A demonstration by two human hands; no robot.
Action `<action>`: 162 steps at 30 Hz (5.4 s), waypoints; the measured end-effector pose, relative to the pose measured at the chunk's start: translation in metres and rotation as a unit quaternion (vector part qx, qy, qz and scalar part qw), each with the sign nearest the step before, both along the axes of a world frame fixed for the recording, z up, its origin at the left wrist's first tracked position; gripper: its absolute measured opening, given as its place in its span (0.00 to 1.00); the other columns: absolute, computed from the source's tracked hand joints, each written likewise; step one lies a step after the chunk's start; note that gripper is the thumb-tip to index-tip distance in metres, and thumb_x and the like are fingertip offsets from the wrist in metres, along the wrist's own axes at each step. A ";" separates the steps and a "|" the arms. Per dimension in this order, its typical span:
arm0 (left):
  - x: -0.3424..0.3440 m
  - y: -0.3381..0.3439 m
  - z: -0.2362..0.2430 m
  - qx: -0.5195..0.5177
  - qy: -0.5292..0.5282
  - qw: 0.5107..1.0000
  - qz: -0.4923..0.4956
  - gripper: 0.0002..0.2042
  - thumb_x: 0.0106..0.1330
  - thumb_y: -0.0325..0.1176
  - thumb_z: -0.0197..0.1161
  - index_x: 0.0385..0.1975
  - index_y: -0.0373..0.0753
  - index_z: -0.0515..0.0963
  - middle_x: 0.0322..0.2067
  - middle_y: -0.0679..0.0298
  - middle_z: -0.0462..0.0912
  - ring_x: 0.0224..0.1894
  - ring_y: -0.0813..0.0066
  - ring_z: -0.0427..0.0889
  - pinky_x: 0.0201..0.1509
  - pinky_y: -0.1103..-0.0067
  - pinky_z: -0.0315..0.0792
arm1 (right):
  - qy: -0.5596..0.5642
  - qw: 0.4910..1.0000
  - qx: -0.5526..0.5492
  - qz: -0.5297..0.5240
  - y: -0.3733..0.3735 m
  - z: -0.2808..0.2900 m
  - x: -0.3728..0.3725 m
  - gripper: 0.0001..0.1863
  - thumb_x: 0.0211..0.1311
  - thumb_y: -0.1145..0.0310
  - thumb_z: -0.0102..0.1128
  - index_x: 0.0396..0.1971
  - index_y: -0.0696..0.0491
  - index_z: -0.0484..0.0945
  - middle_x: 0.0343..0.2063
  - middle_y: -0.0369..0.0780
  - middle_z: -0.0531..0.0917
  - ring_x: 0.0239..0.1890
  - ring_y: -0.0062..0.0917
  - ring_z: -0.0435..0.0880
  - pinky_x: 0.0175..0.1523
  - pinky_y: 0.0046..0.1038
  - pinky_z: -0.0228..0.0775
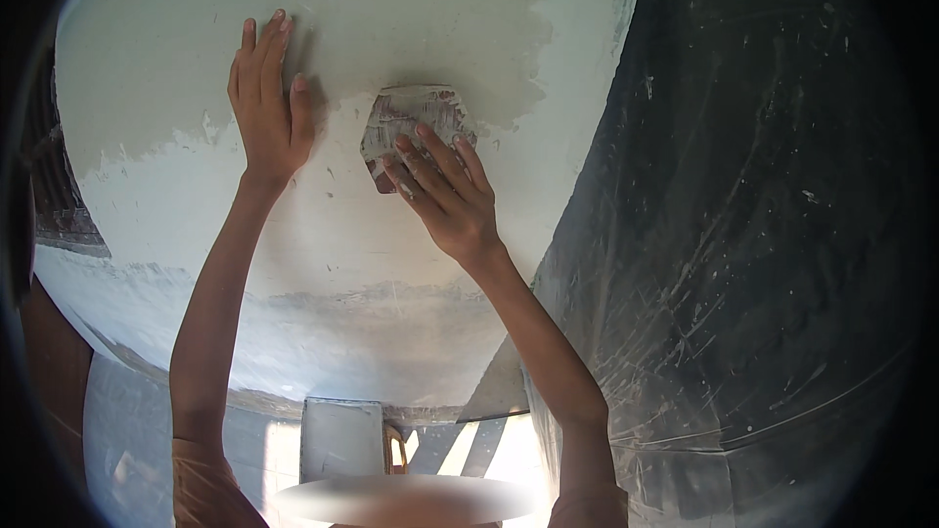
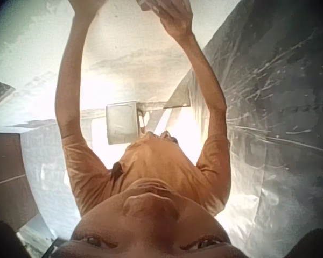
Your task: The person applies wall filler to a masonry wall using a scraper.
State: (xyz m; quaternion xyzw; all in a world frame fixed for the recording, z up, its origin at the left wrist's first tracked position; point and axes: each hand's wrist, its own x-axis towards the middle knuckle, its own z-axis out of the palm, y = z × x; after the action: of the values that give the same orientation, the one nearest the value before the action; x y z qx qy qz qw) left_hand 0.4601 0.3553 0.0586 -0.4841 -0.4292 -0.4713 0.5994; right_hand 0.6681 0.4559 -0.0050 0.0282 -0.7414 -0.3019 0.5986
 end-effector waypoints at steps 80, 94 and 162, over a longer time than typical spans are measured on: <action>0.006 0.002 0.006 0.041 -0.041 0.998 -0.024 0.21 0.64 0.30 0.48 0.59 0.37 0.68 0.60 0.60 0.72 0.69 0.52 0.60 0.67 0.61 0.53 | 0.193 0.869 -0.377 0.256 -0.041 0.048 -0.002 0.22 0.62 0.83 0.57 0.57 0.68 0.70 0.38 0.44 0.85 0.34 0.12 0.76 0.40 0.13 0.69; 0.007 0.001 0.002 0.034 -0.052 0.998 -0.030 0.22 0.64 0.30 0.49 0.60 0.36 0.67 0.60 0.59 0.71 0.69 0.53 0.60 0.68 0.62 0.52 | 0.287 0.866 -0.338 0.232 -0.030 0.072 0.011 0.21 0.63 0.81 0.56 0.56 0.69 0.70 0.38 0.44 0.85 0.37 0.15 0.80 0.45 0.17 0.72; 0.004 0.002 0.000 0.023 -0.055 0.998 -0.028 0.21 0.65 0.30 0.48 0.59 0.37 0.69 0.59 0.61 0.73 0.68 0.54 0.62 0.67 0.63 0.54 | 0.267 0.773 -0.430 0.382 -0.036 0.071 0.016 0.22 0.64 0.79 0.57 0.58 0.66 0.70 0.42 0.41 0.83 0.37 0.14 0.79 0.43 0.17 0.73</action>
State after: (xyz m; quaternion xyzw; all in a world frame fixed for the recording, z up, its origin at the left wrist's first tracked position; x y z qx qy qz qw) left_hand 0.4637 0.3571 0.0591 -0.4554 -0.4372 -0.5232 0.5725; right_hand 0.6839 0.4202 0.0656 -0.0329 -0.5325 0.3069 0.7882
